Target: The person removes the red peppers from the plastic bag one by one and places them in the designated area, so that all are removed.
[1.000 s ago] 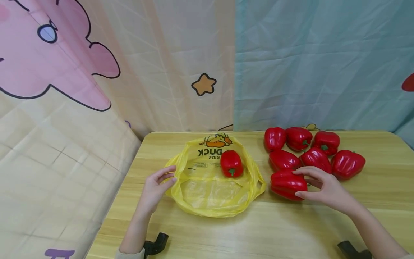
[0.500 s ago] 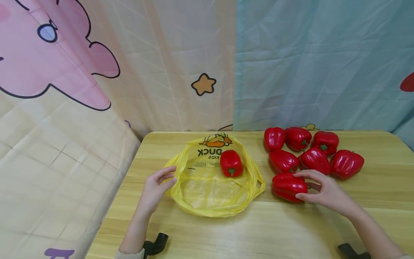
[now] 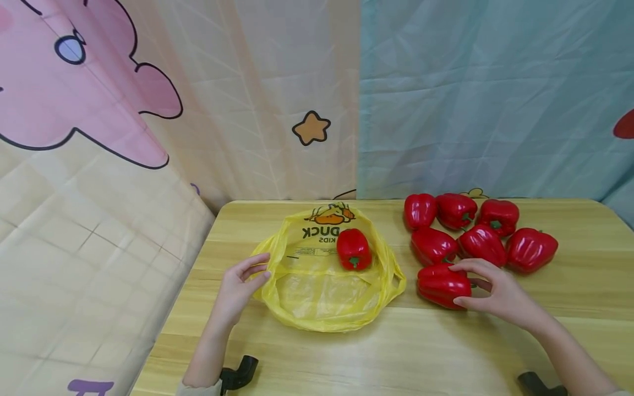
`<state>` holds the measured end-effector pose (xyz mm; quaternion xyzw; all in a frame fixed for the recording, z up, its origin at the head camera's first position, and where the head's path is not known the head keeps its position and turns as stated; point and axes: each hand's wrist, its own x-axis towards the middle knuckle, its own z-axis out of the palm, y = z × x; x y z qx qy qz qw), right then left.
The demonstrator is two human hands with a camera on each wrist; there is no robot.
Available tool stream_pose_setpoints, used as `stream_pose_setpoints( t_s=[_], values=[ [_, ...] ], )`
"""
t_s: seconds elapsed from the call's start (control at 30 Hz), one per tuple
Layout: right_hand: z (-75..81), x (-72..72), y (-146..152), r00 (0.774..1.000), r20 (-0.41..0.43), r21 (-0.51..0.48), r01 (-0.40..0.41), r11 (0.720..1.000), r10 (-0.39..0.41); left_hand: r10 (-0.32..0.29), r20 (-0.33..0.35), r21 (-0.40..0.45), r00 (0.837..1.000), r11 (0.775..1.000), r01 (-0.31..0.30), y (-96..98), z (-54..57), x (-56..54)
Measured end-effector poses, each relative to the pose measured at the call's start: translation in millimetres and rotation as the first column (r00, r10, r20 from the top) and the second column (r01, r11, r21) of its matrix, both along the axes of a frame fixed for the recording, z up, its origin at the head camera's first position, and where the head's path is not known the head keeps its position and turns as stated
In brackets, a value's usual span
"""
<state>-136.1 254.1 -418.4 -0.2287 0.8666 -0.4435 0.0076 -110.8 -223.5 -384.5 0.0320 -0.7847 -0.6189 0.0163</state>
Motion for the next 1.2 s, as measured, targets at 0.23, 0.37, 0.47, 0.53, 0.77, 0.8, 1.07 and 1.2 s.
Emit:
stream_pose_setpoints(
  t_s=[0.23, 0.37, 0.47, 0.53, 0.77, 0.8, 1.07, 1.2],
  values=[
    [3.4, 0.4, -2.1, 0.999, -0.033, 0.011, -0.016, 1.0, 0.017, 0.005, 0.013, 0.004, 1.0, 1.0, -0.005, -0.6, -0.2, 0.0],
    [3.2, -0.2, -2.0, 0.999, -0.031, 0.018, -0.017, 1.0, 0.017, 0.007, 0.013, 0.001, 1.0, 1.0, -0.007, -0.8, 0.0, -0.1],
    [2.8, -0.4, -1.2, 0.999, -0.028, 0.023, -0.019, 1.0, 0.019, 0.005, 0.012, 0.002, 1.0, 1.0, -0.005, -0.8, -0.3, -0.1],
    [3.3, -0.1, -1.2, 1.0, -0.026, 0.025, -0.017, 1.0, 0.017, 0.005, 0.012, 0.003, 1.0, 1.0, -0.005, -0.9, -0.6, -0.2],
    [7.3, 0.5, -0.6, 0.998, -0.058, 0.036, -0.026, 0.999, 0.028, 0.006, 0.004, 0.001, 1.0, 1.0, -0.006, -1.7, -0.6, -0.1],
    [8.1, 0.4, -0.4, 0.998, -0.06, 0.037, -0.025, 0.999, 0.027, 0.005, 0.003, 0.002, 1.0, 1.0, -0.005, -1.9, -0.7, 0.0],
    [18.8, -1.8, -1.6, 0.994, -0.105, -0.014, -0.036, 0.999, 0.034, -0.002, 0.006, 0.011, 1.0, 1.0, 0.002, -2.1, -0.7, 0.1],
    [25.3, -4.1, -6.6, 0.988, -0.149, -0.052, -0.057, 0.997, 0.049, 0.0, 0.009, 0.009, 1.0, 1.0, -0.001, -2.1, -0.5, -0.3]
  ],
)
